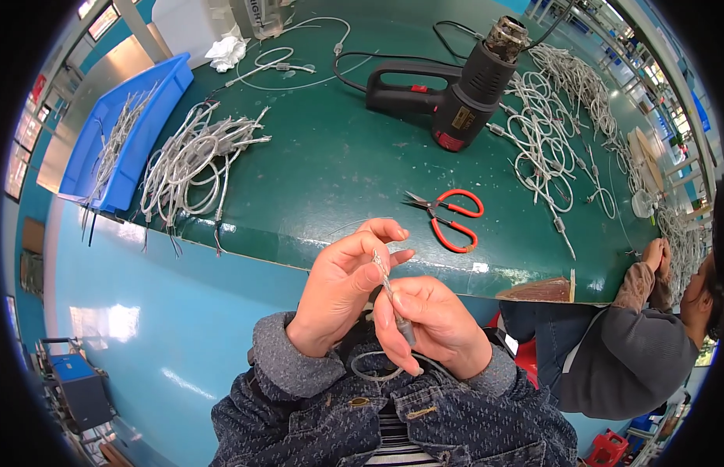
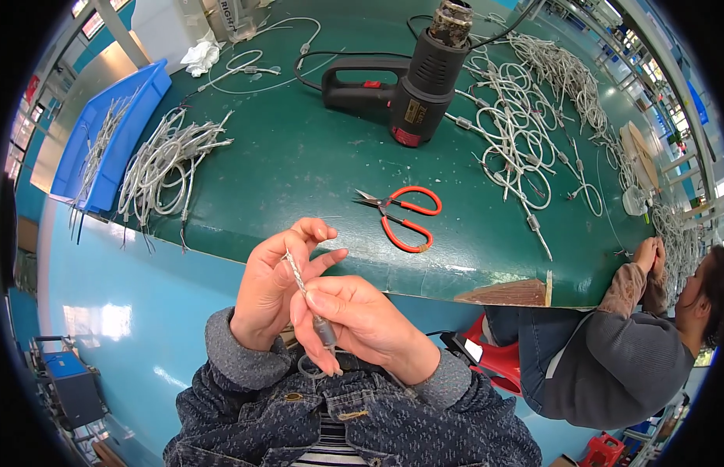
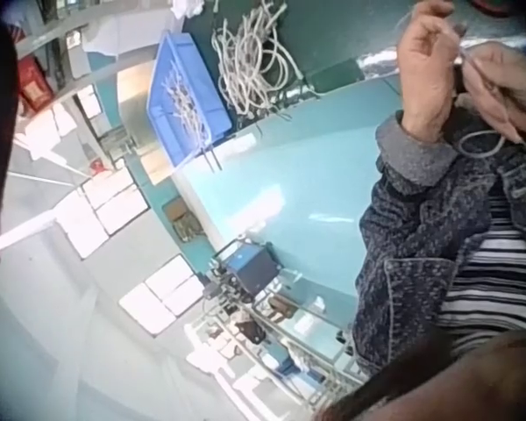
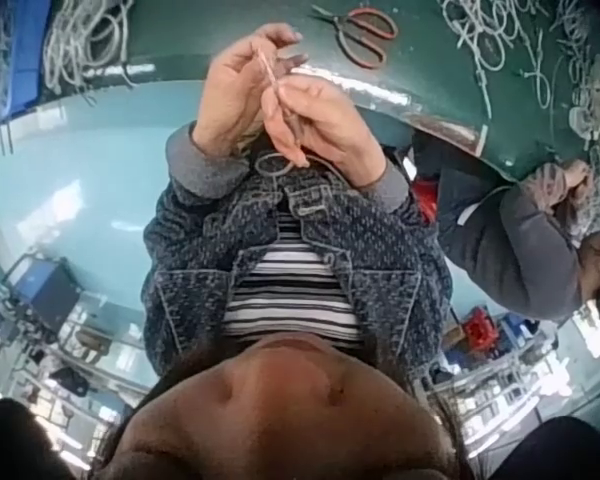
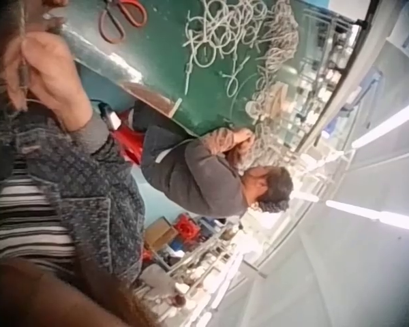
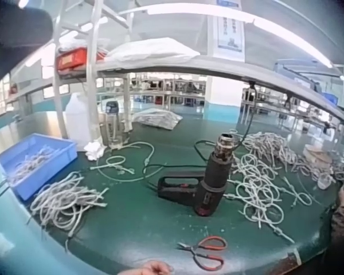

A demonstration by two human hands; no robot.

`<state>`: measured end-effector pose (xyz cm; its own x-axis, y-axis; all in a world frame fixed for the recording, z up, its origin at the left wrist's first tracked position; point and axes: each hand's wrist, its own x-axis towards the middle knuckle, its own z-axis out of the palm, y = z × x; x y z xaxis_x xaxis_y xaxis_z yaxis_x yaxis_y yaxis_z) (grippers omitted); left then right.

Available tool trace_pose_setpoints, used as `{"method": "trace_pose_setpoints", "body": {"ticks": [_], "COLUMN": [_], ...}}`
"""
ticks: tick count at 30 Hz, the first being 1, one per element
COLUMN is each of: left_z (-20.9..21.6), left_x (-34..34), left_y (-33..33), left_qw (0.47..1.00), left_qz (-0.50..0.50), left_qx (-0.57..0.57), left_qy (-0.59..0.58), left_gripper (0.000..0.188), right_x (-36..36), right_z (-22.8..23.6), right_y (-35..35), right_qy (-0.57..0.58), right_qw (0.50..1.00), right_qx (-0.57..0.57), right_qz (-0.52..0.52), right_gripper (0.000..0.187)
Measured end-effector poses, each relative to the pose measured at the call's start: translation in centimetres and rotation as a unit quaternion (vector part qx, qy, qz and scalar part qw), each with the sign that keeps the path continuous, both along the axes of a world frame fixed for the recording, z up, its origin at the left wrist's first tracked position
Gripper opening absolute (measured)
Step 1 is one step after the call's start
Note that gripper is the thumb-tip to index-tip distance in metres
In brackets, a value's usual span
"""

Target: Assemble a wiring harness by applying heat-shrink tubing to connections using a heat gun and scissors.

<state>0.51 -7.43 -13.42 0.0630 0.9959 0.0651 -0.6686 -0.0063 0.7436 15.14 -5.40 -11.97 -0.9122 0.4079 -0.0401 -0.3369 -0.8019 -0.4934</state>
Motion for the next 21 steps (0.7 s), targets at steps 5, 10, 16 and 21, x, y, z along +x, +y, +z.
{"method": "trace_pose_setpoints", "body": {"ticks": [5,10,16,21], "left_z": [-0.1,-1.1,-0.9,-0.9], "left_x": [0.2,0.4,0.5,0.4], "left_y": [0.3,0.7,0.9,0.8], "left_qw": [1.000,0.996,0.987,0.987], "left_qz": [-0.019,-0.057,-0.097,-0.088], "left_qx": [0.001,0.051,0.085,0.101], "left_qy": [-0.006,-0.055,-0.097,-0.085], "left_gripper": [0.033,0.035,0.036,0.034], "right_x": [-0.2,-0.6,-0.9,-0.9], "right_z": [0.0,-0.3,-0.4,-0.4], "right_y": [0.0,-0.1,-0.3,-0.3], "right_qy": [0.013,0.030,0.062,0.062], "right_qw": [1.000,0.999,0.997,0.997], "right_qx": [-0.002,-0.017,-0.033,-0.027], "right_qz": [0.012,0.025,0.033,0.023], "right_gripper": [0.032,0.032,0.032,0.029]}}
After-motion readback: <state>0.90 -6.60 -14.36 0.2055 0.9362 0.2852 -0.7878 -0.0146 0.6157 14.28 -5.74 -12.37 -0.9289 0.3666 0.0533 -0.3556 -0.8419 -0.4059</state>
